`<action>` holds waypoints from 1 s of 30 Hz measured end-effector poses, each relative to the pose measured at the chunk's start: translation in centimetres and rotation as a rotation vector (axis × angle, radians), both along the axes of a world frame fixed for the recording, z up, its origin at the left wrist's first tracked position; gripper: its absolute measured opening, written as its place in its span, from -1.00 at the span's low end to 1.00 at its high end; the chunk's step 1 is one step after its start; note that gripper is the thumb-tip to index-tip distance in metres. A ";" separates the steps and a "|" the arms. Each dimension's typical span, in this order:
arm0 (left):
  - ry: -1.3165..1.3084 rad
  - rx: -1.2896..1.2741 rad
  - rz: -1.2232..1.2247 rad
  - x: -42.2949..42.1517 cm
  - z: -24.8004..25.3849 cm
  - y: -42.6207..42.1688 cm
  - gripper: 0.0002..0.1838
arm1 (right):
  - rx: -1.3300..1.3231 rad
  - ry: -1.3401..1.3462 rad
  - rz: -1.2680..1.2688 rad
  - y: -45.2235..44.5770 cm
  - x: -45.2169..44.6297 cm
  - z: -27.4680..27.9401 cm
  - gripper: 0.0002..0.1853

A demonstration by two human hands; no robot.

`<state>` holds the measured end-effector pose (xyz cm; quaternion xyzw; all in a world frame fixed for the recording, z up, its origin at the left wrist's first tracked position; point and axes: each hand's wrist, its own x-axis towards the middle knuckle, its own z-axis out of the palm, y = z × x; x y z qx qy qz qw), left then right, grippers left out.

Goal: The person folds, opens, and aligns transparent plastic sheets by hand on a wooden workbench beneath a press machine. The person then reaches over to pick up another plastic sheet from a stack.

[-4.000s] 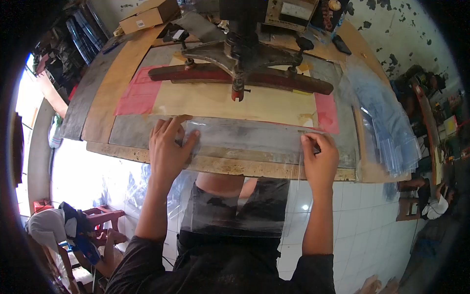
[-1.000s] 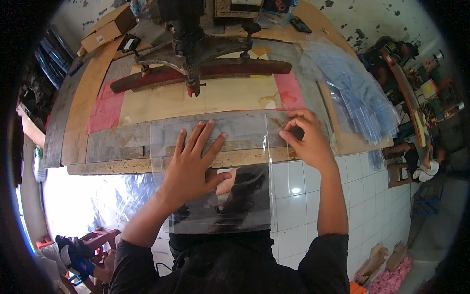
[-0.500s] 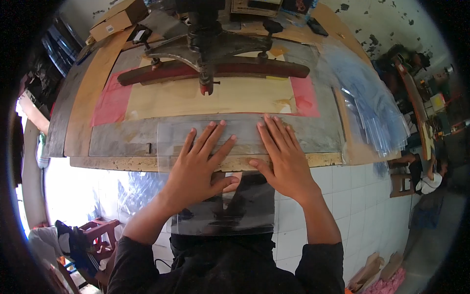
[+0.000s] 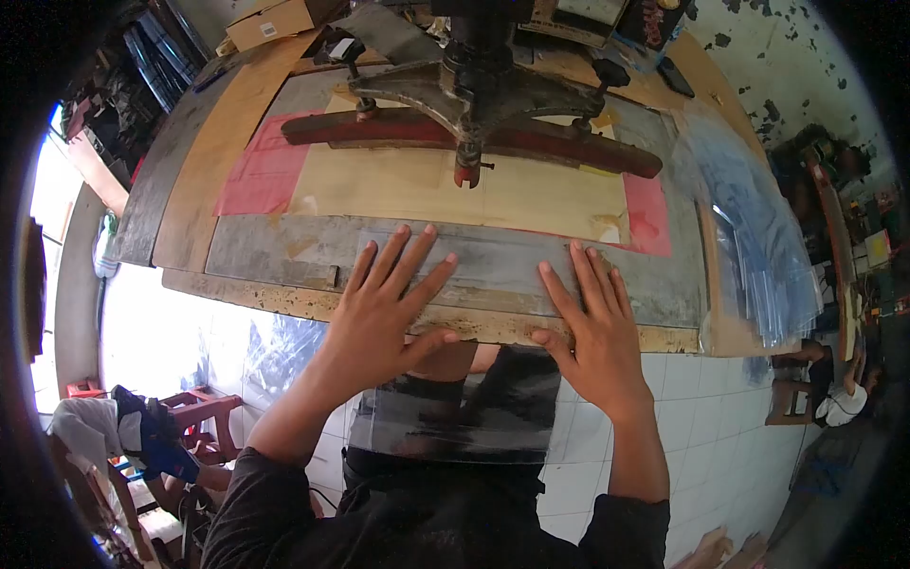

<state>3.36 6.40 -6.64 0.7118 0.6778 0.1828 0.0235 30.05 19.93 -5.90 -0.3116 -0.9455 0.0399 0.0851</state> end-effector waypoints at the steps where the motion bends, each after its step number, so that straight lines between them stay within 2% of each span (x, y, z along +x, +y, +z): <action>1: 0.008 0.008 -0.002 0.0 0.0 0.0 -0.17 | 0.010 -0.004 0.006 0.0 0.0 -0.1 -0.24; 9: 0.008 0.027 -0.008 0.1 -0.3 -0.2 -0.14 | 0.007 0.013 0.019 -0.3 0.0 0.3 -0.29; 12: 0.028 0.044 0.000 0.3 -0.4 -0.2 -0.12 | 0.152 -0.122 -0.009 -0.9 -0.4 0.8 -0.27; 15: 0.049 0.043 0.003 0.4 -0.4 -0.1 -0.10 | 0.107 -0.088 0.009 -1.7 -1.4 0.5 -0.25; 17: 0.063 0.034 -0.001 0.4 -0.4 -0.2 -0.09 | -0.008 0.029 0.073 -2.5 -2.3 -0.1 -0.24; 30: 0.047 0.025 0.004 0.3 -0.2 -0.2 -0.15 | 0.016 -0.042 0.252 -1.3 -4.5 2.0 -0.32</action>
